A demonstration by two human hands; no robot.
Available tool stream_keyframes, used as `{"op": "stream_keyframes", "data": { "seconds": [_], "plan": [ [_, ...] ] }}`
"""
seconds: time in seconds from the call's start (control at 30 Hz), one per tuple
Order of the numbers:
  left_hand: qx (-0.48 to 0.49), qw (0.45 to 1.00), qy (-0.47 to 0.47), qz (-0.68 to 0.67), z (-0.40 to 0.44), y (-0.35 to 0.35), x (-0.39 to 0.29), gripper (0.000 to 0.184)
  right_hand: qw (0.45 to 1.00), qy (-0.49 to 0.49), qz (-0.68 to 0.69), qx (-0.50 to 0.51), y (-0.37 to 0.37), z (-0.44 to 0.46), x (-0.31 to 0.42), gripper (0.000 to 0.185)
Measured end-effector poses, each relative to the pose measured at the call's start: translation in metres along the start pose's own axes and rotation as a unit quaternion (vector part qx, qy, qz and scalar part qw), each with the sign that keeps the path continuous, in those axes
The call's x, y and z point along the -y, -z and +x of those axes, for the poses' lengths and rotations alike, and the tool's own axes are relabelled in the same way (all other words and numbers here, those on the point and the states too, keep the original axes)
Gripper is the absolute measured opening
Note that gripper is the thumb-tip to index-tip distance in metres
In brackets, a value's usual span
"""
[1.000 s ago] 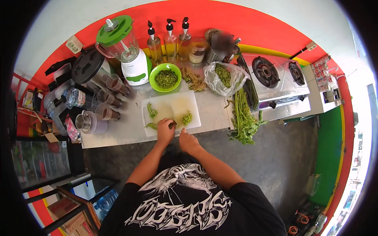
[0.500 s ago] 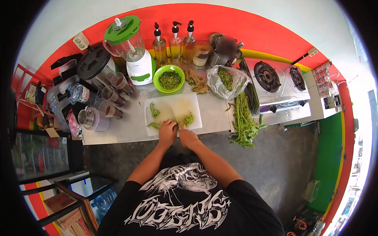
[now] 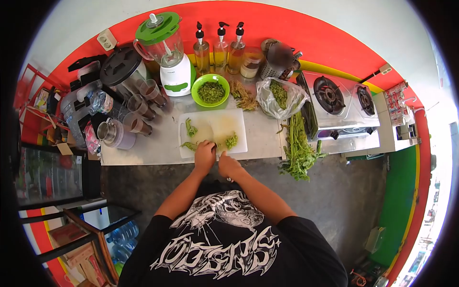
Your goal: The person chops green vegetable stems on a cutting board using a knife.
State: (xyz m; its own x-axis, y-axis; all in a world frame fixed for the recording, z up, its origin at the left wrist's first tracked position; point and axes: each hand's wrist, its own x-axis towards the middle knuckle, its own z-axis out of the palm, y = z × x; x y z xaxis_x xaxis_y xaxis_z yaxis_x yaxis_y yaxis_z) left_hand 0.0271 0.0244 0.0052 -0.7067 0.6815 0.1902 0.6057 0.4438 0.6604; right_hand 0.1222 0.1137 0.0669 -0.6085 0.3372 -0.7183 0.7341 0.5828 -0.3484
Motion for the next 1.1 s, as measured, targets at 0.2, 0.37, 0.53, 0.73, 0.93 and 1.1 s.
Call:
{"op": "stream_keyframes", "data": {
  "seconds": [0.2, 0.37, 0.53, 0.73, 0.93, 1.1],
  "plan": [
    [-0.015, 1.0, -0.011, 0.018, -0.004, 0.001, -0.002, 0.01, 0.995, 0.084, 0.027, -0.037, -0.014, 0.013, -0.015, 0.045],
    [-0.029, 0.999, -0.003, 0.028, -0.004, -0.006, -0.004, 0.011, 0.99, 0.089, -0.026, -0.106, -0.024, 0.011, -0.041, 0.04],
    [-0.034, 0.999, 0.001, -0.021, 0.004, -0.012, -0.009, 0.008, 0.989, 0.029, -0.018, -0.144, -0.009, 0.007, -0.067, 0.041],
    [-0.016, 0.999, -0.011, -0.043, 0.011, -0.015, -0.012, 0.006, 0.988, 0.034, 0.015, -0.15, -0.001, 0.008, -0.066, 0.038],
    [0.002, 1.0, -0.008, -0.022, 0.016, -0.012, -0.014, 0.007, 0.987, 0.117, 0.04, -0.1, -0.01, 0.015, -0.045, 0.034],
    [0.0, 1.0, 0.013, -0.022, 0.016, -0.015, -0.012, 0.01, 0.993, 0.06, 0.001, -0.098, -0.015, 0.017, -0.034, 0.033]
  ]
}}
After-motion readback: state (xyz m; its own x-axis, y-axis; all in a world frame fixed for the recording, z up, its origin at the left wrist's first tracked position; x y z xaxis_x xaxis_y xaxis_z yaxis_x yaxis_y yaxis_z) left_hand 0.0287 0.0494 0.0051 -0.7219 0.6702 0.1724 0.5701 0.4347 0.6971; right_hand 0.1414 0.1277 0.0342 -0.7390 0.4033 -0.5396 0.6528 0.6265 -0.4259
